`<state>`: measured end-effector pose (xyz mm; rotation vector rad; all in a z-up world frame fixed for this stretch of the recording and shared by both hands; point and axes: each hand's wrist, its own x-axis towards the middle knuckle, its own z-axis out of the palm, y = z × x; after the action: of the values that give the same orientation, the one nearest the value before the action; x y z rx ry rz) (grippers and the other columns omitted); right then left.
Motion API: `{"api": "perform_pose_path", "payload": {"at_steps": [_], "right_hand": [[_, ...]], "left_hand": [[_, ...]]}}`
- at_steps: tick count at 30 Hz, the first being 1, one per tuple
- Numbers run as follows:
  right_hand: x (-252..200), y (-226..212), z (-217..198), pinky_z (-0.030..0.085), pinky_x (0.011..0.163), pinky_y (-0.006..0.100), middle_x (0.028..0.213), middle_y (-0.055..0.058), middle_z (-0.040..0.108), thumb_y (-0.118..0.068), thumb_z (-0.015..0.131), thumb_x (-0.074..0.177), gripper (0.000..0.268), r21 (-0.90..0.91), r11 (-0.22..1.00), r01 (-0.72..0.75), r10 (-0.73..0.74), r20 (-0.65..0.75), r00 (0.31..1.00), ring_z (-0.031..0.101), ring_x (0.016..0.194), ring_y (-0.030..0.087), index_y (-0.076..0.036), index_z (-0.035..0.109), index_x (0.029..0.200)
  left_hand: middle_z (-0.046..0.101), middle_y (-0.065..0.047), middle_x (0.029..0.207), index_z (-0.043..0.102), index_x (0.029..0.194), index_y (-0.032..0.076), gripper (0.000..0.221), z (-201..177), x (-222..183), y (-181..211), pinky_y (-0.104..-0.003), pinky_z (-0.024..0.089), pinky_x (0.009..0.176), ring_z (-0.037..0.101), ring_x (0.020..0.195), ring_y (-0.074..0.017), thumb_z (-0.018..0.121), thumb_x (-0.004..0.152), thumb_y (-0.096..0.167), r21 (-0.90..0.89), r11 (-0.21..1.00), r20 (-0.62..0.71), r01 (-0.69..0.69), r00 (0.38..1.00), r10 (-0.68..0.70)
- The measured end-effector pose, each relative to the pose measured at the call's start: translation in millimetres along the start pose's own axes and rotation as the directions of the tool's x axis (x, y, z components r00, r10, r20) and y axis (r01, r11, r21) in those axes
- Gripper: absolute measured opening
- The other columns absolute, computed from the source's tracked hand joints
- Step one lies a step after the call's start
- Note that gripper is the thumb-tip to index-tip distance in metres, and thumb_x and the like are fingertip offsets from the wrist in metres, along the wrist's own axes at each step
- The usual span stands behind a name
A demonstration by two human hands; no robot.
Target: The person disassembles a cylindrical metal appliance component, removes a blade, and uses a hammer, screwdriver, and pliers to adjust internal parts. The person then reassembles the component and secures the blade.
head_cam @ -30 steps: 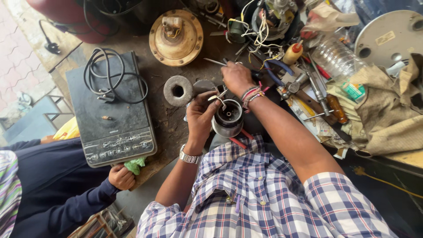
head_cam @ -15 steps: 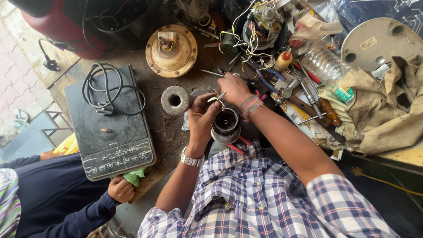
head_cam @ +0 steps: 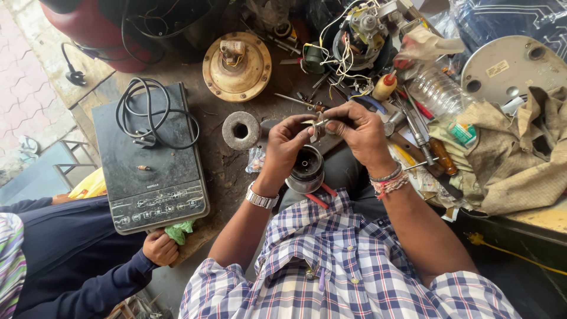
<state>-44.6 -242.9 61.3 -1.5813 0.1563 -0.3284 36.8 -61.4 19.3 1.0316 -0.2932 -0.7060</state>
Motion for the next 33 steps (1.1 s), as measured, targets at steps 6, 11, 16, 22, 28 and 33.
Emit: {"api": "perform_pose_path", "payload": {"at_steps": [6,11,16,22,28,33], "right_hand": [[-6.2,0.7,0.4,0.056,0.082,0.026,0.107,0.004,0.067,-0.005,0.082,0.085,0.032,-0.259,0.955,0.148,-0.124,0.109,0.986,0.064,0.096,0.011,-0.007,0.072,0.116],[1.2,47.7,-52.5,0.056,0.083,0.026,0.111,0.005,0.069,-0.013,0.086,0.089,0.047,-0.34,0.937,-0.083,-0.027,-0.307,0.951,0.062,0.095,0.011,-0.009,0.067,0.131],[32.3,128.5,-112.9,0.05,0.089,0.048,0.115,0.02,0.064,-0.017,0.096,0.074,0.062,-0.865,0.492,-0.1,-0.368,-0.311,0.876,0.06,0.103,0.035,0.0,0.065,0.125],[43.0,148.6,-100.7,0.051,0.1,0.049,0.122,0.013,0.065,-0.019,0.097,0.08,0.054,-0.739,0.665,-0.105,-0.31,-0.401,0.862,0.063,0.114,0.034,-0.007,0.067,0.124],[2.1,27.9,-98.3,0.05,0.105,0.044,0.125,0.011,0.055,-0.011,0.095,0.084,0.056,-0.915,0.346,0.209,-0.546,-0.016,0.838,0.055,0.125,0.029,-0.015,0.07,0.135],[9.8,-64.2,-80.2,0.042,0.111,0.043,0.123,0.006,0.054,-0.019,0.09,0.095,0.038,-0.912,-0.127,0.39,-0.525,0.395,0.754,0.05,0.126,0.025,-0.023,0.076,0.129]], "left_hand": [[0.074,-0.011,0.107,0.066,0.126,-0.006,0.03,-8.3,2.1,1.6,-0.031,0.06,0.083,0.072,0.092,-0.0157,0.072,0.099,0.005,-0.128,0.987,0.069,0.098,0.994,-0.089],[0.076,-0.013,0.105,0.064,0.123,-0.005,0.028,-13.1,11.1,-1.0,-0.029,0.062,0.085,0.073,0.09,-0.0158,0.07,0.097,0.004,-0.025,0.999,-0.023,0.042,0.999,-0.042],[0.073,-0.007,0.107,0.066,0.122,-0.003,0.025,-4.3,15.8,-6.4,-0.024,0.059,0.085,0.069,0.094,-0.01,0.07,0.098,0.001,0.277,0.949,-0.078,-0.151,0.981,0.178],[0.075,-0.005,0.102,0.07,0.119,0.002,0.023,6.9,7.3,6.7,-0.024,0.058,0.076,0.068,0.087,-0.0084,0.072,0.096,0.003,0.662,0.714,-0.073,-0.229,0.928,0.366],[0.073,-0.011,0.109,0.068,0.119,0.004,0.024,11.4,7.5,18.0,-0.032,0.06,0.082,0.074,0.095,-0.0221,0.071,0.095,0.002,0.779,0.491,0.1,-0.39,0.85,0.517],[0.072,-0.012,0.104,0.068,0.117,0.006,0.022,29.0,15.3,25.4,-0.037,0.058,0.08,0.073,0.094,-0.0293,0.071,0.095,0.003,0.819,0.403,0.141,-0.409,0.824,0.549]]}}
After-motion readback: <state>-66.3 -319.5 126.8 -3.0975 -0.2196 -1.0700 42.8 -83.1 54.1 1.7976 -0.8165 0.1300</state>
